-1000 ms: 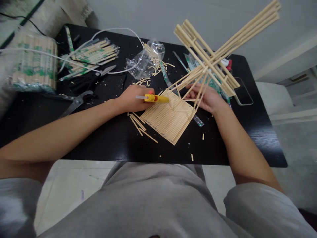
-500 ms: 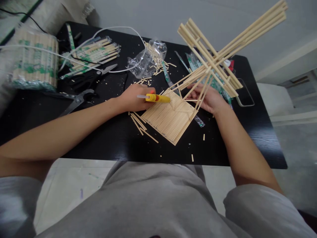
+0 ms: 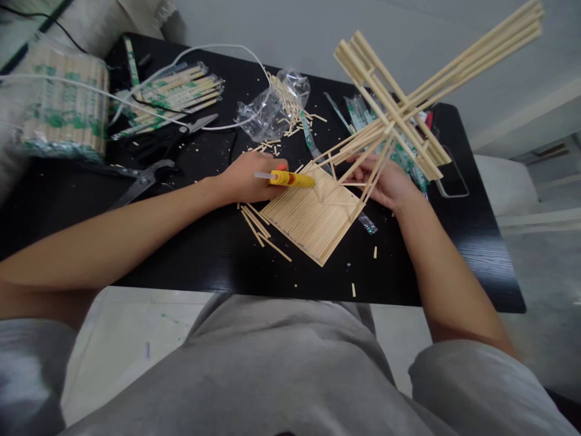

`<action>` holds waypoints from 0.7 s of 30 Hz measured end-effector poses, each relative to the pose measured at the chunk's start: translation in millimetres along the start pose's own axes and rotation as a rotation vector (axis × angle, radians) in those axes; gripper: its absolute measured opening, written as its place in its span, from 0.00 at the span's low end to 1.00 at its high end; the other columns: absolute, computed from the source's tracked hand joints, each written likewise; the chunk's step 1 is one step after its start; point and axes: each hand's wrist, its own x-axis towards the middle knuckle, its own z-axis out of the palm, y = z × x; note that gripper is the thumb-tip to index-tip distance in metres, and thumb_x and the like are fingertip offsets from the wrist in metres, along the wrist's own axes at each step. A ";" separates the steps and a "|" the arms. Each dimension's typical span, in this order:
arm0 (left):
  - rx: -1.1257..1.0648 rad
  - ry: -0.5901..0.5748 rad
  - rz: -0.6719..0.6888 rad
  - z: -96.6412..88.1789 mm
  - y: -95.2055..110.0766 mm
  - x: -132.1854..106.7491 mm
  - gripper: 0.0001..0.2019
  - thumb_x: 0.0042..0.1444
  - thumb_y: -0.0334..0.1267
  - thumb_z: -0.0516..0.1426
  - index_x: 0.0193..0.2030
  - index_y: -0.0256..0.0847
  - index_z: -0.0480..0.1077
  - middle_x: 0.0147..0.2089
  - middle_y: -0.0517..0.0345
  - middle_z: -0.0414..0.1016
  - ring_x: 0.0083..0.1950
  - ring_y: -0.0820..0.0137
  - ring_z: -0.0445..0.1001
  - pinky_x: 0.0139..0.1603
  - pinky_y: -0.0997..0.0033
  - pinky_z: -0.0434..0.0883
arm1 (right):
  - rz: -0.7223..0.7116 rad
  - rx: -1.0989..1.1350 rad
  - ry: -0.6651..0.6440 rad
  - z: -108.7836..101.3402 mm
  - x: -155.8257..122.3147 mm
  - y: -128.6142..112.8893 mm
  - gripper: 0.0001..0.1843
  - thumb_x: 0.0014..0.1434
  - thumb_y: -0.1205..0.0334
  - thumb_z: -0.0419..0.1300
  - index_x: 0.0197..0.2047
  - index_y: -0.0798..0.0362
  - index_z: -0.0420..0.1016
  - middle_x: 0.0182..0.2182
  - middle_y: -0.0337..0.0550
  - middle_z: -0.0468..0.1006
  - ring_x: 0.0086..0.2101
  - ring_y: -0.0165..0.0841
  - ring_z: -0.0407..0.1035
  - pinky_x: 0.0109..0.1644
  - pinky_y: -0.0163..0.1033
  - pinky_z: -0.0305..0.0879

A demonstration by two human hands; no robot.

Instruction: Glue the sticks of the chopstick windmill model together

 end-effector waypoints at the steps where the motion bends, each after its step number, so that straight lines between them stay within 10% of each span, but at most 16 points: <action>1: 0.001 0.000 -0.004 0.1 0.0 -0.2 0.14 0.69 0.45 0.62 0.56 0.46 0.84 0.43 0.52 0.84 0.50 0.53 0.85 0.55 0.56 0.73 | -0.006 0.007 -0.010 -2.7 2.3 2.1 0.11 0.79 0.68 0.75 0.43 0.47 0.81 0.29 0.35 0.78 0.30 0.33 0.79 0.49 0.43 0.89; 21: -0.018 0.028 0.020 5.9 -2.8 1.4 0.13 0.70 0.45 0.62 0.56 0.47 0.83 0.43 0.52 0.83 0.51 0.53 0.85 0.56 0.55 0.74 | 0.010 0.013 0.048 -7.1 2.9 0.3 0.13 0.78 0.73 0.73 0.40 0.49 0.84 0.29 0.37 0.82 0.28 0.30 0.79 0.45 0.38 0.88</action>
